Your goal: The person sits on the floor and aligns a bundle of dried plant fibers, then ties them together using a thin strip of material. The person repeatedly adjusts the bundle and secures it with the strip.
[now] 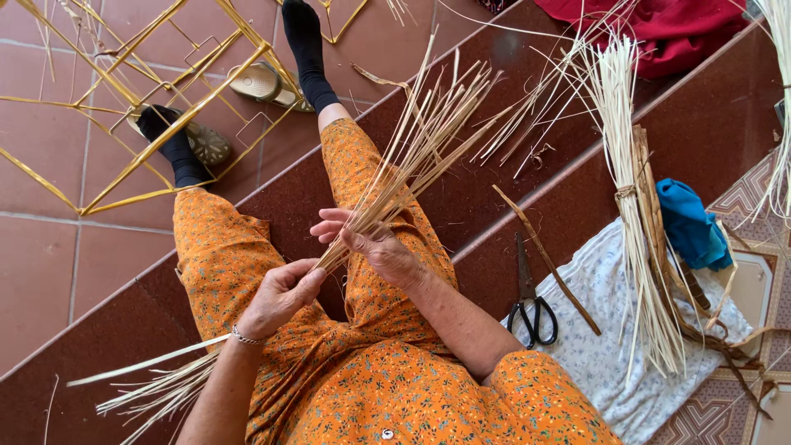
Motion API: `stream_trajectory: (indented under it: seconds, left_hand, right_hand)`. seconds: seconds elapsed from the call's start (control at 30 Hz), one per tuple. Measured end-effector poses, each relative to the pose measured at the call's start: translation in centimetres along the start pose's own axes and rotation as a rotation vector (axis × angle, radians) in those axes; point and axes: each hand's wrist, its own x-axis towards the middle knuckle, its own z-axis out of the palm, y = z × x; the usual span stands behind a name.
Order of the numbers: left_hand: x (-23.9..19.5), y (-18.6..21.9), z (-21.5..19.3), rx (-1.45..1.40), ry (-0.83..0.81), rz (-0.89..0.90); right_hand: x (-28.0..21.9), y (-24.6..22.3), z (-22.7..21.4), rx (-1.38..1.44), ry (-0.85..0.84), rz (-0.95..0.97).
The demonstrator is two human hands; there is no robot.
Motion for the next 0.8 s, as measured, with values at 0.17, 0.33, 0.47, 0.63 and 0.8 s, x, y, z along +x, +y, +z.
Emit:
stream_trajectory:
  seconds: [0.17, 0.33, 0.47, 0.63, 0.8]
  left_hand:
    - [0.3, -0.6, 0.7, -0.096, 0.082, 0.002]
    - [0.6, -0.8, 0.4, -0.098, 0.115, -0.01]
    - [0.9, -1.0, 0.3, -0.121, 0.126, -0.002]
    - [0.8, -1.9, 0.8, -0.099, 0.12, -0.012]
    - [0.5, -2.0, 1.0, -0.088, 0.133, -0.024]
  right_hand:
    - [0.1, 0.5, -0.2, -0.038, 0.05, 0.033]
    - [-1.6, -0.2, -1.6, -0.168, -0.052, 0.069]
    - [-4.3, -3.8, -3.6, -0.753, 0.064, 0.09]
    - [-4.2, -10.7, -8.2, -1.17, 0.604, -0.762]
    - [-3.5, -14.3, -11.4, -1.791, 0.679, -0.666]
